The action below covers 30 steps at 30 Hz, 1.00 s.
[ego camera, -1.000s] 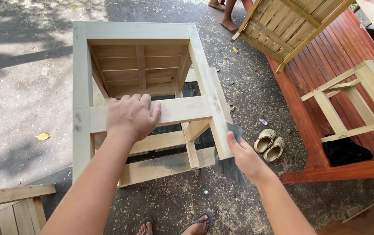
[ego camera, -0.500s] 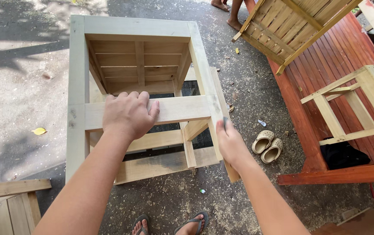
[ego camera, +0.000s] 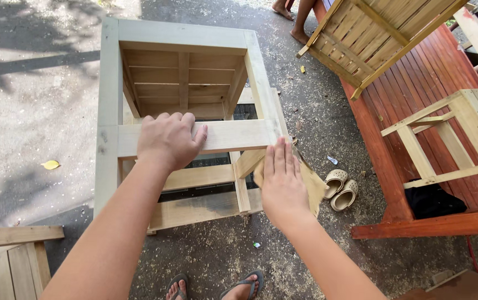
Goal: The person sands the edges and surfaces of a wooden frame using a sanding block. They hold the frame steady with one hand while moving the sanding block back and forth along the wood.
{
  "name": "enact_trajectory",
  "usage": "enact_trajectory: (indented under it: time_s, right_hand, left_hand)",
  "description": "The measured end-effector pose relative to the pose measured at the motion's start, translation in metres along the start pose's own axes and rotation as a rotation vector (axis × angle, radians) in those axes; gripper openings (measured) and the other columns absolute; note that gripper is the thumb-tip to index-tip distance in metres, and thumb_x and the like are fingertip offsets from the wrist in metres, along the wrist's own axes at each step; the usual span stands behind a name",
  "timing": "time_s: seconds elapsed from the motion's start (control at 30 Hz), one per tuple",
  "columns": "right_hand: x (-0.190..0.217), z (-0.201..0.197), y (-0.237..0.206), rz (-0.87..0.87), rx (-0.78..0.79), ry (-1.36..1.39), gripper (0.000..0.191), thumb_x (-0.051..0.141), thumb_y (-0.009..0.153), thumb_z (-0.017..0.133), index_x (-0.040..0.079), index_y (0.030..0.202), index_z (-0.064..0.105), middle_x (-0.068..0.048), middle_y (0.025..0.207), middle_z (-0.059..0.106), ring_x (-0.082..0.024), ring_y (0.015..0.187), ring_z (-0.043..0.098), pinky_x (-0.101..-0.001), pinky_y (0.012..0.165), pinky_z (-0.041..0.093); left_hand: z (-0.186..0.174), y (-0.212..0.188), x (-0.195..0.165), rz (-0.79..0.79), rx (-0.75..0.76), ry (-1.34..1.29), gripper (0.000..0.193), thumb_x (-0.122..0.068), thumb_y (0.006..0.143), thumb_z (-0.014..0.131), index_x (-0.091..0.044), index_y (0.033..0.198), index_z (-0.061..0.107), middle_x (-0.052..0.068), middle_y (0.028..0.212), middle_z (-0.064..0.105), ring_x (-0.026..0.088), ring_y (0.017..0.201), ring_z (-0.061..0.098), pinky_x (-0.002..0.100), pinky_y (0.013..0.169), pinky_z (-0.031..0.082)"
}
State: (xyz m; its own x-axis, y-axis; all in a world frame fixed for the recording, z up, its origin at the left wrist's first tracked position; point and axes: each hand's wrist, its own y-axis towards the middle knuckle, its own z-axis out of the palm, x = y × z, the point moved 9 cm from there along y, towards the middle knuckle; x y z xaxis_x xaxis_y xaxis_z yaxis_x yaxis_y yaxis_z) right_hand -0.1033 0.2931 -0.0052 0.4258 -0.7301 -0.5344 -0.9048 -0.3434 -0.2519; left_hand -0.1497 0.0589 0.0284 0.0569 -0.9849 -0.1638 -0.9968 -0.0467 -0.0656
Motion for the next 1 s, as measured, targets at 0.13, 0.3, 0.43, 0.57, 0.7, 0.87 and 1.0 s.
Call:
enact_trajectory:
  time_s: [0.13, 0.3, 0.43, 0.57, 0.7, 0.87, 1.0]
  right_hand:
    - [-0.052, 0.016, -0.023, 0.107, -0.102, 0.968, 0.062, 0.036, 0.109, 0.032, -0.003, 0.156, 0.023, -0.026, 0.165, 0.021, -0.035, 0.153, 0.018, -0.0467, 0.123, 0.017]
    - [-0.065, 0.095, -0.024, 0.5, 0.139, 2.533, 0.058, 0.041, 0.107, 0.03, -0.003, 0.141, 0.048, -0.024, 0.135, 0.061, -0.035, 0.122, 0.061, -0.0511, 0.103, 0.052]
    - [-0.027, 0.094, 0.01, 0.33, 0.249, 2.884, 0.053, 0.039, 0.11, 0.032, -0.003, 0.135, 0.051, -0.023, 0.122, 0.067, -0.032, 0.104, 0.071, -0.0461, 0.089, 0.059]
    - [-0.022, 0.06, -0.003, 0.095, 0.269, 2.761, 0.055, 0.038, 0.111, 0.032, -0.007, 0.137, 0.051, -0.025, 0.123, 0.067, -0.032, 0.107, 0.069, -0.0453, 0.091, 0.058]
    - [-0.038, 0.05, -0.035, 0.414, 0.244, 2.227, 0.063, 0.041, 0.104, 0.03, -0.005, 0.142, 0.05, -0.023, 0.135, 0.069, -0.028, 0.127, 0.066, -0.0424, 0.109, 0.052]
    - [-0.047, 0.005, 0.009, 0.284, -0.024, 1.395, 0.069, 0.038, 0.105, 0.035, -0.004, 0.158, 0.021, -0.027, 0.154, 0.043, -0.035, 0.145, 0.041, -0.0417, 0.12, 0.034]
    - [-0.033, -0.004, -0.01, 0.099, -0.163, 1.049, 0.077, 0.039, 0.106, 0.035, -0.009, 0.157, 0.005, -0.034, 0.165, 0.006, -0.042, 0.15, 0.018, -0.0424, 0.118, 0.023]
  left_hand:
    - [0.002, 0.0, -0.001, -0.014, 0.025, -0.01, 0.049, -0.053, 0.103, 0.035, -0.018, 0.11, 0.068, 0.006, 0.11, 0.073, 0.025, 0.107, 0.066, 0.047, 0.095, 0.046]
    - [0.002, 0.002, -0.001, -0.031, 0.046, -0.004, 0.05, -0.054, 0.103, 0.035, -0.017, 0.111, 0.068, 0.006, 0.11, 0.073, 0.024, 0.108, 0.066, 0.046, 0.095, 0.047]
    - [-0.003, 0.0, 0.0, -0.021, 0.012, -0.001, 0.05, -0.054, 0.103, 0.035, -0.017, 0.109, 0.069, 0.007, 0.11, 0.073, 0.025, 0.108, 0.066, 0.046, 0.095, 0.047]
    - [-0.002, -0.002, 0.0, -0.019, 0.018, 0.002, 0.051, -0.055, 0.103, 0.035, -0.017, 0.108, 0.069, 0.007, 0.109, 0.073, 0.025, 0.108, 0.065, 0.046, 0.094, 0.047]
    - [-0.003, 0.0, 0.0, -0.03, 0.008, 0.015, 0.05, -0.052, 0.104, 0.035, -0.016, 0.107, 0.069, 0.007, 0.107, 0.073, 0.026, 0.107, 0.066, 0.047, 0.093, 0.047]
    - [-0.004, -0.001, -0.001, -0.036, 0.015, 0.016, 0.049, -0.052, 0.104, 0.036, -0.016, 0.107, 0.069, 0.008, 0.108, 0.073, 0.027, 0.106, 0.066, 0.047, 0.092, 0.047]
    - [-0.003, 0.001, -0.003, -0.017, -0.014, 0.036, 0.048, -0.052, 0.103, 0.037, -0.016, 0.107, 0.069, 0.007, 0.109, 0.072, 0.027, 0.106, 0.066, 0.048, 0.091, 0.046]
